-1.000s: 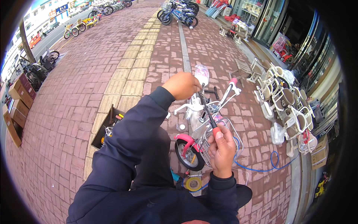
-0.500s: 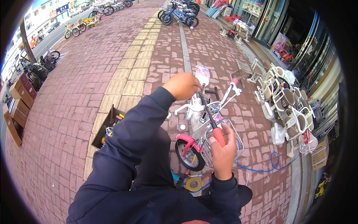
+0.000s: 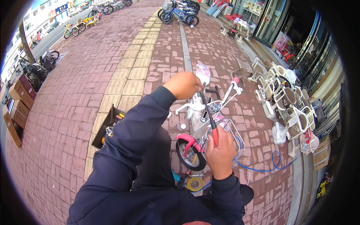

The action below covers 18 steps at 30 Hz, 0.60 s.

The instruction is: The person assembles a child's bicycle by attaching the front basket, installing the handlebar bell, and mounting the brake lever assembly. They use a screwdriver and wrench to secure components and remove protective plastic from the bell.

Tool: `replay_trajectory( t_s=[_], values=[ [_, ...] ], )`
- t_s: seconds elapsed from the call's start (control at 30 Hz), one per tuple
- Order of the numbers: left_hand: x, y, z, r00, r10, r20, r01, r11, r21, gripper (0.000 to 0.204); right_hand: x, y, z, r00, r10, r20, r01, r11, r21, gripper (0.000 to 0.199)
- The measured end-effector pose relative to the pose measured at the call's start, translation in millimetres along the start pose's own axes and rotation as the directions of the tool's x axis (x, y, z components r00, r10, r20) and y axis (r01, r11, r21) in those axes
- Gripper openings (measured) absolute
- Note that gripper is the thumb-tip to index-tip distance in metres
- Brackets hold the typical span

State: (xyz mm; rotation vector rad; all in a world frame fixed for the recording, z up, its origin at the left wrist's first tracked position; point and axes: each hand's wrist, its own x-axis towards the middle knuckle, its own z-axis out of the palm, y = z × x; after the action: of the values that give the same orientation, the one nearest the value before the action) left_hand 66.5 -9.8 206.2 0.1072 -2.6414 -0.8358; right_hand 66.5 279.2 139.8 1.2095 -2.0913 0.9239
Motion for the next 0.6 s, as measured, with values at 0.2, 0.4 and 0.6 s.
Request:
replay_trajectory(
  t_s=[0.2, 0.4, 0.6],
  values=[
    [0, 0, 0, 1.000, 0.005, -0.007, -0.005, 0.999, 0.031, 0.025, 5, -5, 3, 0.970, 0.192, 0.146, -0.234, 0.899, 0.369, 0.050],
    [0, 0, 0, 1.000, 0.029, -0.012, -0.029, 0.999, 0.017, 0.025, 7, -8, -10, 0.993, 0.016, 0.118, -0.030, 0.993, 0.118, 0.055],
    [0, 2, -2, 1.000, -0.008, 0.013, 0.007, 0.998, 0.059, 0.025, 21, -1, -11, 0.972, 0.171, 0.161, -0.230, 0.840, 0.492, 0.050]
  ],
)
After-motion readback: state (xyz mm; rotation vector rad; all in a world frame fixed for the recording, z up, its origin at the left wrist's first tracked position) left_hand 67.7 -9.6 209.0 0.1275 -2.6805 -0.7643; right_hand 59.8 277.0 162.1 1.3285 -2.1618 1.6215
